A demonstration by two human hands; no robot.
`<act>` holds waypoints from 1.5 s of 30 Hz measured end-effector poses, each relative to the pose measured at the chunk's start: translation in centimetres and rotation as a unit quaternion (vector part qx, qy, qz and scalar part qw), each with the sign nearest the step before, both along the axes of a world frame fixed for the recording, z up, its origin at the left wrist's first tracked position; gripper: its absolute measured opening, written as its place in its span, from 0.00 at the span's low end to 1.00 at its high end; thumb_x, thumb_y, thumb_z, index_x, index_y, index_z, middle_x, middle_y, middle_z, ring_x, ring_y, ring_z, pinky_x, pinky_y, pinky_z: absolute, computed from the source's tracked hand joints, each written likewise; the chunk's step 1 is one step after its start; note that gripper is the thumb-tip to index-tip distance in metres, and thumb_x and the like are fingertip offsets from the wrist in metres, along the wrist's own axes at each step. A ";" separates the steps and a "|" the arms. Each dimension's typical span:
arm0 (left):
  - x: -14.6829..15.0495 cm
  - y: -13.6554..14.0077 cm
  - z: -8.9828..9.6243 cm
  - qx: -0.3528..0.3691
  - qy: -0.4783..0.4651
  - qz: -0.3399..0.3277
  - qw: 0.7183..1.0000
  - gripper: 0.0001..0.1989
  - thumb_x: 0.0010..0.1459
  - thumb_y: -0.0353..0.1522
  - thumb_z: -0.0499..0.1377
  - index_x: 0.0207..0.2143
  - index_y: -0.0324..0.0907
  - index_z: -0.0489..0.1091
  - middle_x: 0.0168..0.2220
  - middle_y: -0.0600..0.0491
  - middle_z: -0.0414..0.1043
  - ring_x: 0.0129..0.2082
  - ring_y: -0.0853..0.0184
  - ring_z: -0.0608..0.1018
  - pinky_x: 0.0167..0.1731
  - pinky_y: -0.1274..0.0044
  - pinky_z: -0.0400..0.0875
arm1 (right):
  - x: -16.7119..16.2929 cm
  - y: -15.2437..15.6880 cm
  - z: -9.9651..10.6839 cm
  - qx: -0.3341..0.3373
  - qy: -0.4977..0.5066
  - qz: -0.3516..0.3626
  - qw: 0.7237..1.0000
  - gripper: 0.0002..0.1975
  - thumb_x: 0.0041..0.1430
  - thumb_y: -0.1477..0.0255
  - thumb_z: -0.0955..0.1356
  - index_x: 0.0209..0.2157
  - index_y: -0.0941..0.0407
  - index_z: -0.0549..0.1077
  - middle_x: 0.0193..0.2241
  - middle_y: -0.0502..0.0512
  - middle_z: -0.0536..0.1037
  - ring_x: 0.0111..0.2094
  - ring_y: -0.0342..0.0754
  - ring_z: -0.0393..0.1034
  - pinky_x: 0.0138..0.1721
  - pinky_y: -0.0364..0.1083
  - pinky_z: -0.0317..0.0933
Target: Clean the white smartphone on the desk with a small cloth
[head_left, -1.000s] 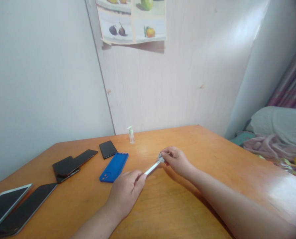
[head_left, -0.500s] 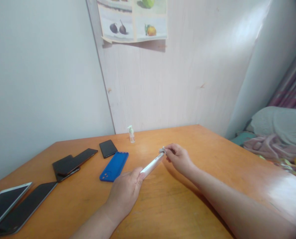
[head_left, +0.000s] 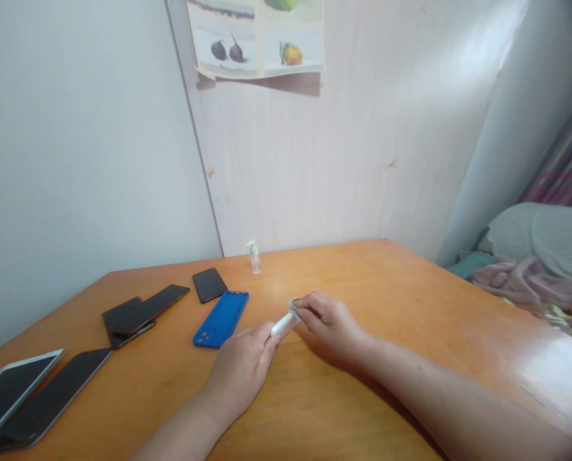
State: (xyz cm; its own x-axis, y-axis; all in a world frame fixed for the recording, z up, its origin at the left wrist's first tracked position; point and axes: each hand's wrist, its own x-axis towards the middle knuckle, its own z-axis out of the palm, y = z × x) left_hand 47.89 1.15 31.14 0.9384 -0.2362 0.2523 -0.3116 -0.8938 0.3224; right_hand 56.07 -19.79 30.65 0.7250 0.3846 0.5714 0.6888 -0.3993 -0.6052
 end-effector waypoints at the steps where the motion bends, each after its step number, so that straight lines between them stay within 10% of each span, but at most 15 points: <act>1: 0.0 0.0 0.0 -0.002 0.001 0.002 1.000 0.15 0.70 0.39 0.42 0.37 0.45 0.65 0.32 0.51 0.74 0.34 0.62 0.75 0.32 0.75 0.62 | 0.4 -0.3 0.1 0.001 0.000 -0.014 1.000 0.07 0.63 0.71 0.66 0.38 0.53 0.77 0.33 0.53 0.80 0.34 0.46 0.73 0.38 0.44 0.64; 12: 0.0 0.0 0.3 -0.017 0.011 0.000 1.000 0.16 0.70 0.41 0.43 0.37 0.45 0.65 0.33 0.50 0.74 0.34 0.61 0.76 0.32 0.76 0.61 | -0.5 0.3 0.1 -0.011 -0.005 0.039 0.999 0.08 0.64 0.72 0.66 0.38 0.52 0.78 0.35 0.52 0.80 0.36 0.46 0.74 0.40 0.44 0.65; 18: 0.1 0.1 0.3 -0.022 0.018 0.008 1.000 0.16 0.70 0.41 0.43 0.37 0.45 0.65 0.32 0.51 0.74 0.34 0.62 0.76 0.31 0.76 0.61 | 1.5 -0.9 0.0 0.016 0.009 -0.047 0.999 0.10 0.65 0.70 0.64 0.38 0.54 0.78 0.33 0.55 0.80 0.36 0.49 0.74 0.40 0.47 0.66; 24: 0.0 0.0 0.2 -0.042 0.014 -0.007 0.999 0.16 0.70 0.41 0.42 0.38 0.45 0.66 0.34 0.51 0.75 0.35 0.62 0.76 0.32 0.76 0.62 | -1.5 0.6 0.1 -0.031 -0.015 0.084 0.996 0.09 0.65 0.73 0.65 0.41 0.52 0.77 0.36 0.53 0.80 0.38 0.46 0.73 0.42 0.44 0.64; 31: 0.1 0.0 0.3 -0.026 0.021 0.014 0.999 0.15 0.69 0.42 0.44 0.34 0.45 0.65 0.30 0.52 0.74 0.32 0.62 0.76 0.29 0.76 0.60 | 1.5 -1.2 0.0 0.016 0.008 -0.045 0.999 0.10 0.65 0.72 0.64 0.40 0.53 0.77 0.33 0.54 0.80 0.36 0.49 0.74 0.41 0.47 0.65; 39: 0.0 -0.1 0.2 -0.059 0.001 -0.025 0.998 0.15 0.70 0.39 0.44 0.40 0.45 0.68 0.36 0.50 0.76 0.38 0.61 0.77 0.36 0.75 0.65 | -3.2 1.4 0.7 -0.067 -0.009 0.144 0.987 0.11 0.67 0.75 0.62 0.45 0.51 0.75 0.36 0.53 0.77 0.38 0.46 0.71 0.42 0.44 0.64; 45: 0.1 -0.2 0.3 -0.039 0.017 -0.006 0.999 0.17 0.70 0.40 0.43 0.37 0.44 0.67 0.34 0.50 0.75 0.34 0.62 0.76 0.32 0.76 0.63 | -0.8 -0.1 0.5 -0.033 -0.012 0.001 0.999 0.11 0.66 0.75 0.63 0.44 0.54 0.76 0.35 0.56 0.76 0.37 0.48 0.71 0.41 0.46 0.65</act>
State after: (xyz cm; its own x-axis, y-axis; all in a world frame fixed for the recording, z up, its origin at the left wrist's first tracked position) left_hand 47.95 1.00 31.47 0.9440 -0.2289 0.2376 -0.3100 -0.8617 0.4017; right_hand 55.32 -19.90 31.19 0.7106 0.4242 0.5613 0.7035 -0.4362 -0.5610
